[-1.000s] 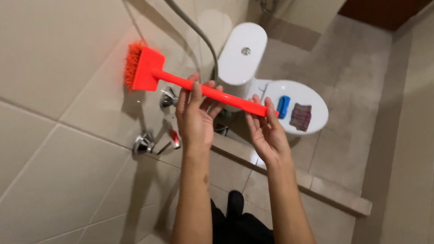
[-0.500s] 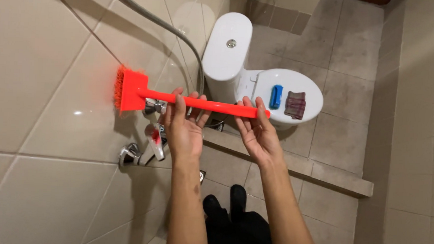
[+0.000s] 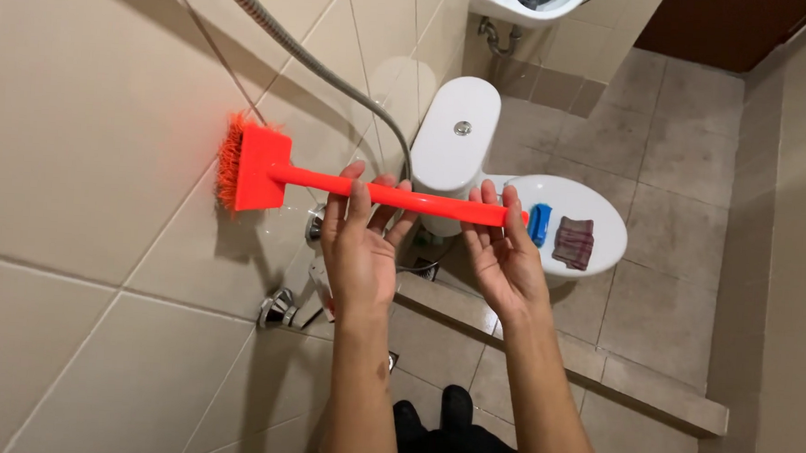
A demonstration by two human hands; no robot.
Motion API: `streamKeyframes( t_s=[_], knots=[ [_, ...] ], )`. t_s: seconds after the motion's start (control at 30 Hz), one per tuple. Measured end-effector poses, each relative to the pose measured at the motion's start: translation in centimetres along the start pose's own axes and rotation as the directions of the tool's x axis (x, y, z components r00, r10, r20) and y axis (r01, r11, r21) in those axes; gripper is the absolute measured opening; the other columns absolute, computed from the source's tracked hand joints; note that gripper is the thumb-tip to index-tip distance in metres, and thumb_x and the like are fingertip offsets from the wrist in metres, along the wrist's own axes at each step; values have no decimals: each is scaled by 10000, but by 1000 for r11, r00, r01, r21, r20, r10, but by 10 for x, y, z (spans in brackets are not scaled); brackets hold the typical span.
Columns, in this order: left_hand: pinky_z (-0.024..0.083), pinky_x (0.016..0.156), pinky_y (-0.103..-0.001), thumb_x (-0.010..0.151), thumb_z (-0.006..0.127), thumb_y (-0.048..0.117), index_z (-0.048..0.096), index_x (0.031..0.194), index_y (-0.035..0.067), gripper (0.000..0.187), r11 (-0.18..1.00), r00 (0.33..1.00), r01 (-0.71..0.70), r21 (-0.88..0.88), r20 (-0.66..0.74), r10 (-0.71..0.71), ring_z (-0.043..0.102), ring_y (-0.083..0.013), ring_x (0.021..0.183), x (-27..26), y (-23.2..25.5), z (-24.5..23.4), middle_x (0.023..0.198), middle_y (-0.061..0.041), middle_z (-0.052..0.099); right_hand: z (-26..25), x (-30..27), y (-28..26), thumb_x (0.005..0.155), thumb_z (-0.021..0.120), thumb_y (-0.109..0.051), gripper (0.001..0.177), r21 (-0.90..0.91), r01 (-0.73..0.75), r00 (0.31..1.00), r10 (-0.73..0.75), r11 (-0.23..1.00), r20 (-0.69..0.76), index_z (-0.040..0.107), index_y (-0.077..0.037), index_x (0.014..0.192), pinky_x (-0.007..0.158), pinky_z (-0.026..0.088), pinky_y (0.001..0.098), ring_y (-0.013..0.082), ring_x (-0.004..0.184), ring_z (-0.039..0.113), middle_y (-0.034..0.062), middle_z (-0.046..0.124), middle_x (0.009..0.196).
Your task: The person scrubs a section of the tiled shower wall using a red long-handled brush. They repeatedly rub the same area in vertical and horizontal motions without rinsing or moving to other surfaces.
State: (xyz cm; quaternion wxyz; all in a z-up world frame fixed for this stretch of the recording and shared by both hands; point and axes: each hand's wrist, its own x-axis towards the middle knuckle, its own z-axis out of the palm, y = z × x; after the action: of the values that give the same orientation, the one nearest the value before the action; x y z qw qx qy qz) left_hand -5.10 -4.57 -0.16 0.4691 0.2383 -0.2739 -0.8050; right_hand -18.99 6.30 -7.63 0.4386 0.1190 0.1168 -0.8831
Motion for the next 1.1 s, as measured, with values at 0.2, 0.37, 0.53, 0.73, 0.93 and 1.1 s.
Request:
streamKeyframes(
  t_s=[0.2,0.37,0.53,0.73,0.93,1.1],
  knots=[
    [610,918,-494,976,667,291,532,1409,59,510,1000,1000,19,4,-5,-19,697,-306,1088,12,-27,-22,1157,-143,669,-15,1,-7,940,679,-140,468,-8,-4,998,4,1000,-67,576,-140,1397,1112,451,489,296,1383,547,134,571,1494],
    [606,938,-501,976,651,302,534,1396,71,494,991,991,121,-49,-44,-123,690,-308,1110,19,-59,-49,1166,-136,661,-41,0,-16,944,681,-173,511,-85,9,993,-19,996,-117,517,-152,1428,1113,446,488,308,1399,535,133,564,1501],
    [609,961,-504,977,653,295,547,1376,67,472,981,981,171,-87,-74,-178,679,-311,1118,21,-75,-68,1164,-135,659,-60,0,-15,933,675,-178,524,-156,23,986,-49,987,-159,503,-168,1428,1110,444,490,306,1393,535,130,564,1491],
    [609,956,-498,979,657,281,555,1368,60,459,987,988,156,-37,-12,-157,684,-307,1120,10,-49,-54,1162,-139,667,-59,-5,-8,946,683,-164,484,-100,39,990,-52,994,-134,554,-159,1413,1128,479,469,273,1385,548,114,569,1497],
    [633,883,-460,1010,638,244,544,1388,34,443,999,996,49,10,71,-50,711,-296,1076,-10,0,-29,1136,-148,699,-30,-26,12,980,676,-156,425,-38,56,997,-58,998,-45,593,-122,1395,1126,495,431,243,1370,560,108,573,1501],
    [652,883,-457,1001,634,234,549,1376,36,432,999,995,34,5,98,-35,724,-281,1055,-21,21,-17,1109,-138,712,1,-46,23,961,664,-165,414,-26,125,987,-127,992,-101,604,-115,1367,1075,490,451,254,1342,584,119,593,1465]
  ],
)
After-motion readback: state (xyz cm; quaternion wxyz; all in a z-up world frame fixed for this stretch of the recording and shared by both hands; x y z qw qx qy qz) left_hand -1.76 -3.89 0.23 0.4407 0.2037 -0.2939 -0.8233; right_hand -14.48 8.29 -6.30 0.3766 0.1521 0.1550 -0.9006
